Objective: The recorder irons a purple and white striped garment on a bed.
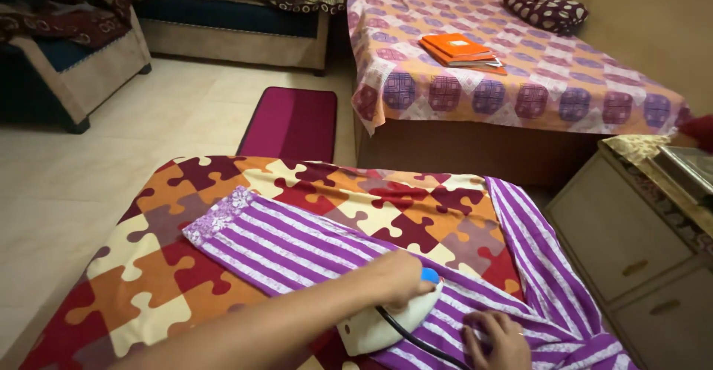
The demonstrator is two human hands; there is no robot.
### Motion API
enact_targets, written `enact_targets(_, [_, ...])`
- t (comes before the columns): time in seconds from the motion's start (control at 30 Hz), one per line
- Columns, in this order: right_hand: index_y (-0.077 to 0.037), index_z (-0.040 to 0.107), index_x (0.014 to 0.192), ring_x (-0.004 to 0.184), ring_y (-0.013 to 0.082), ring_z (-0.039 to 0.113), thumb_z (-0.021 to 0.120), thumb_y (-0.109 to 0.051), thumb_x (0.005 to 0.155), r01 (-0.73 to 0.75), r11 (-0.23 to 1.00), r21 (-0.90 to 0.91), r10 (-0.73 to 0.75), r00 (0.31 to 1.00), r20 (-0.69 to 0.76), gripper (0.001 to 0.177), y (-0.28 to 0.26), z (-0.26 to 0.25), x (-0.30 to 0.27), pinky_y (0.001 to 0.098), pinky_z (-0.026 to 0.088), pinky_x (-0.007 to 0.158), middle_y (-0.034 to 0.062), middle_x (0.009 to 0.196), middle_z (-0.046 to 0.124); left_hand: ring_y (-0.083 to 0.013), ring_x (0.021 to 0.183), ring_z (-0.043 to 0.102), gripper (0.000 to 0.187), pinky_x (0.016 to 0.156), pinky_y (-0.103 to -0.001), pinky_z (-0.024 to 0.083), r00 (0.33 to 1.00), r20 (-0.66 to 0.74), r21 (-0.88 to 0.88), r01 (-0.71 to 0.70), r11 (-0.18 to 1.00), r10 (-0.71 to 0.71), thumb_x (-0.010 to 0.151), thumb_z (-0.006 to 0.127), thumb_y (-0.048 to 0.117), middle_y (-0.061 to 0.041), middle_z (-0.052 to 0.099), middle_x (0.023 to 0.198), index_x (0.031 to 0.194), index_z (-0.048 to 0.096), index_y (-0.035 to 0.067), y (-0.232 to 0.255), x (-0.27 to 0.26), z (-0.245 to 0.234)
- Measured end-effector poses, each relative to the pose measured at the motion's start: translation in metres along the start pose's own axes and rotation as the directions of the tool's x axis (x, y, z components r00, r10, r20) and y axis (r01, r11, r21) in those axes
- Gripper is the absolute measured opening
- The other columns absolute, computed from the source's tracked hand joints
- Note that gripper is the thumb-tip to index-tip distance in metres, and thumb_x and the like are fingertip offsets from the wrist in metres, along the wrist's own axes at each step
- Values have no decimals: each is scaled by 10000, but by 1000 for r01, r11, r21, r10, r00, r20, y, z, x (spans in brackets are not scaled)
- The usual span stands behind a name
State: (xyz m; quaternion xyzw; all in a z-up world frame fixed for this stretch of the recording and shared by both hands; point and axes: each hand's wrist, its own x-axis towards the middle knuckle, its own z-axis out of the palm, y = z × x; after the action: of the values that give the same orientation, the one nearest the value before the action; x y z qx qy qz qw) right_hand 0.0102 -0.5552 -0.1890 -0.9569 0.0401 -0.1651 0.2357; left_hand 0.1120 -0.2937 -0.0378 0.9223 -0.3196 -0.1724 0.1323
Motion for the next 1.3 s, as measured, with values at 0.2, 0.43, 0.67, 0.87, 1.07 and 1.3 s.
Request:
enact_targets(0.2, [-293,682,1297,1263,278,600,759,-419,782,-205,877,-434,170,978,-119,536,34,-11,-4,469,465,1102,52,1346,631,-372,821,718,418,721,-500,570,966,136,-19,-219,976,219,805,685,433,-196,737,854,986,739,59,22,-31,5])
enact_targets(0.43, [-230,730,1313,1039,248,774,613,-98,919,-258,930,-262,221,961,-164,431,98,5,2,366,600,1023,97,1207,748,-352,761,730,441,696,-468,568,877,-133,228,-426,876,461,797,753,486,-158,726,787,884,733,55,27,-16,44])
enact_targets(0.67, [-99,725,1259,1031,240,766,544,-8,906,-255,962,93,271,892,-363,407,56,-23,0,378,585,960,105,1075,785,-251,768,754,391,676,-395,581,930,-330,233,-83,969,159,780,809,509,-80,764,797,843,790,124,49,110,33])
enact_targets(0.87, [-118,692,1297,1136,306,699,650,-165,929,-409,910,-70,385,895,-226,373,2,-43,-14,401,536,1023,150,1223,725,-208,888,756,469,698,-387,619,959,-282,193,80,978,-23,718,814,570,-35,773,926,935,810,155,65,132,12])
enact_targets(1.07, [-117,595,1400,1395,323,493,587,-284,938,-201,960,-194,155,961,-231,491,20,-23,-19,469,329,1205,128,1472,563,-262,818,758,766,691,-406,614,979,-152,262,-92,961,135,693,702,804,-113,759,884,877,783,65,50,14,14])
enact_targets(1.3, [-251,486,1500,1477,372,363,594,-417,911,-305,845,-440,285,952,-112,622,-16,-18,-8,499,296,1211,129,1587,417,-332,694,718,611,657,-457,578,954,-226,157,-163,974,196,751,739,690,-151,717,722,748,759,80,25,-67,40])
